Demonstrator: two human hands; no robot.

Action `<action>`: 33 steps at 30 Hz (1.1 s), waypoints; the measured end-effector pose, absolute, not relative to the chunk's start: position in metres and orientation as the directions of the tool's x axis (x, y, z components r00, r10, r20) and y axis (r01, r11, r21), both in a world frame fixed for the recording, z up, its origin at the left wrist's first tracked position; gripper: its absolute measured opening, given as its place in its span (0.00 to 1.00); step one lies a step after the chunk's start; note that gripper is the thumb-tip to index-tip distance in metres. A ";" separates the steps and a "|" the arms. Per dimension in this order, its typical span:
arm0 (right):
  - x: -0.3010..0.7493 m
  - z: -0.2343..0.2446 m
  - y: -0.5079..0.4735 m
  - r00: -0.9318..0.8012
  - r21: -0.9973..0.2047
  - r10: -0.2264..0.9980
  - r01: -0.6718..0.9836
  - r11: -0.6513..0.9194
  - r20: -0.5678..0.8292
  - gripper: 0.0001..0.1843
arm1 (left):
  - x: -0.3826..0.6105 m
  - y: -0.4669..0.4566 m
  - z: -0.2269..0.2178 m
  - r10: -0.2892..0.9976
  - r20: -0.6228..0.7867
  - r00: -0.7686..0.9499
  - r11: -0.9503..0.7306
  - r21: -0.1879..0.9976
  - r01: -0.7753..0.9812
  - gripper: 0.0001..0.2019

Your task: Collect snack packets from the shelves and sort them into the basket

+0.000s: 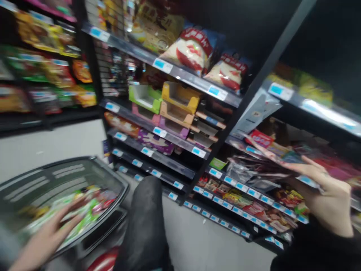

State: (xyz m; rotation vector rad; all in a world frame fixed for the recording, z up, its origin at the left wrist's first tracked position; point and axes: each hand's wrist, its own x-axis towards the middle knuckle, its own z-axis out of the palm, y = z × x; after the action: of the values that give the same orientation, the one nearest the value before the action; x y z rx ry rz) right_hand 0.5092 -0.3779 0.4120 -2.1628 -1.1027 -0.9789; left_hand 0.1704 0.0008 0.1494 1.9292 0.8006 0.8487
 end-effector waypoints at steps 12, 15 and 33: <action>0.359 0.309 -0.069 -0.437 -0.665 0.897 0.689 0.288 -0.064 0.19 | 0.136 -0.048 0.255 0.671 0.058 0.739 -0.323 0.921 0.220 0.43; 0.317 0.270 -0.015 -0.609 -0.736 0.773 0.603 0.307 -0.177 0.18 | 0.102 -0.042 0.207 0.700 -0.110 0.706 -0.114 0.958 0.263 0.34; 0.277 0.039 0.063 0.037 -0.783 0.983 0.610 0.119 0.178 0.23 | 0.112 0.020 -0.009 0.826 -0.349 0.442 0.557 0.619 -0.553 0.31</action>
State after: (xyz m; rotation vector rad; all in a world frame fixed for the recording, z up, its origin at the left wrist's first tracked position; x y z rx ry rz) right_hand 0.2768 0.0631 0.0392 -1.5752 -1.6580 0.6376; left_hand 0.1124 0.0199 -0.0094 0.4532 0.6827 0.8928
